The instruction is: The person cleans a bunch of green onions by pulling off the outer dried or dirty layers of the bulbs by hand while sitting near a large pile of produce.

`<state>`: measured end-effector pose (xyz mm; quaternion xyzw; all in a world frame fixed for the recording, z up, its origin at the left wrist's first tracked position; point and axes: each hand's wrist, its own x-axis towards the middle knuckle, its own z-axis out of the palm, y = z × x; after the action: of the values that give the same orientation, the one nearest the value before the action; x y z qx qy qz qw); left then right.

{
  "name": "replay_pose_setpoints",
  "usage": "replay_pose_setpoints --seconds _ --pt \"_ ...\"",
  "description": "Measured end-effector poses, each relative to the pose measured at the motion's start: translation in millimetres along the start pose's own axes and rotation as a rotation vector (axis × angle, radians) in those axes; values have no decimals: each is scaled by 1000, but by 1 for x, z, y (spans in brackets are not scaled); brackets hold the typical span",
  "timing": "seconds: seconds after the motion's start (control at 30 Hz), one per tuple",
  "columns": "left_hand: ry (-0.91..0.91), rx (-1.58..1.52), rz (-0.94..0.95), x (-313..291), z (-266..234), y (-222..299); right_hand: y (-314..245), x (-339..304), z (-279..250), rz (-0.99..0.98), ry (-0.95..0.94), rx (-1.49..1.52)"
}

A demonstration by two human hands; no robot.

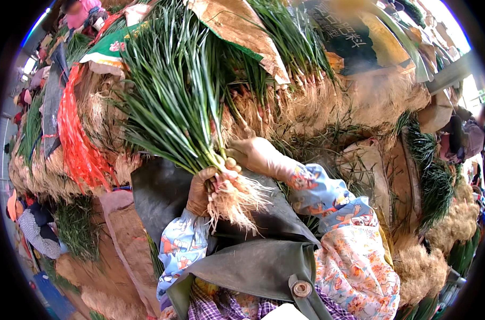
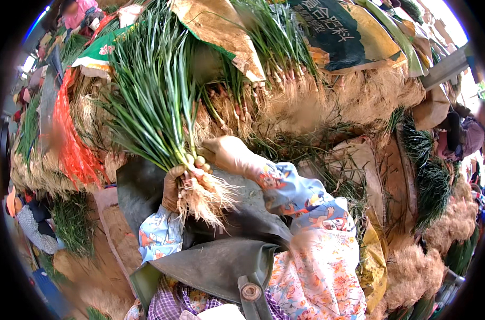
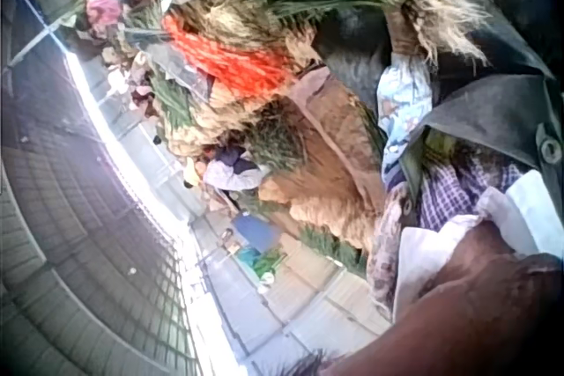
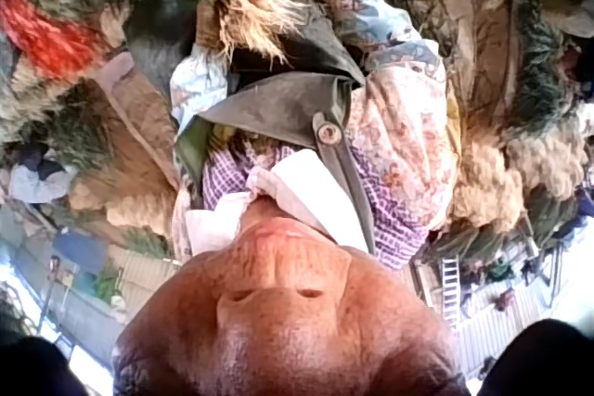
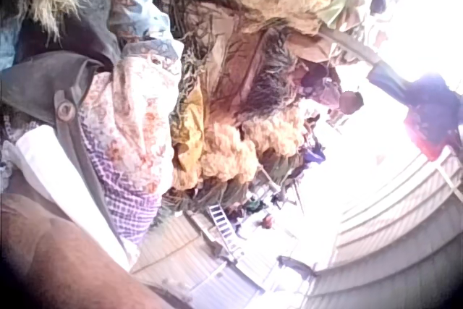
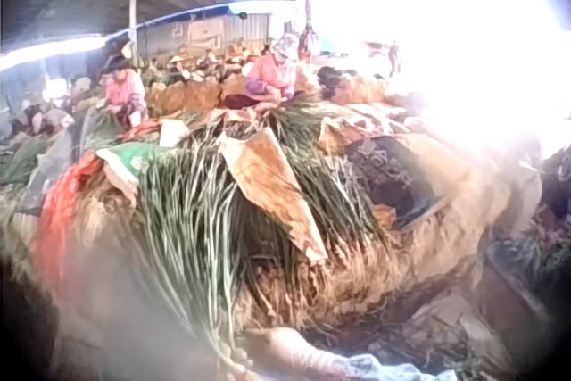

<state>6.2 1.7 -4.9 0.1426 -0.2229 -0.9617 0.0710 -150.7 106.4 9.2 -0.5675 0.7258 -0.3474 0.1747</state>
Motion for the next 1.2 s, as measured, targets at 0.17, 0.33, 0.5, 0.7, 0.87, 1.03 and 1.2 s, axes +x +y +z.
replay_pose_setpoints --seconds 0.17,0.33,0.5,0.7,0.87,1.03,1.2 --pt "-104 -90 37 -1 12 -3 104 -84 40 298 -847 -596" --pt "-71 -112 -95 0 -7 3 33 -2 -17 386 9 -304" --pt "-181 8 114 1 13 6 76 105 15 574 101 -643" --pt "-14 69 120 -11 5 8 68 65 -40 612 -73 -217" --pt "127 265 -74 -1 3 6 12 17 -30 681 -7 545" --pt "230 403 -43 2 6 3 -16 22 2 300 145 -64" --pt "-47 -7 91 -3 16 2 91 -17 20 455 -364 -293"
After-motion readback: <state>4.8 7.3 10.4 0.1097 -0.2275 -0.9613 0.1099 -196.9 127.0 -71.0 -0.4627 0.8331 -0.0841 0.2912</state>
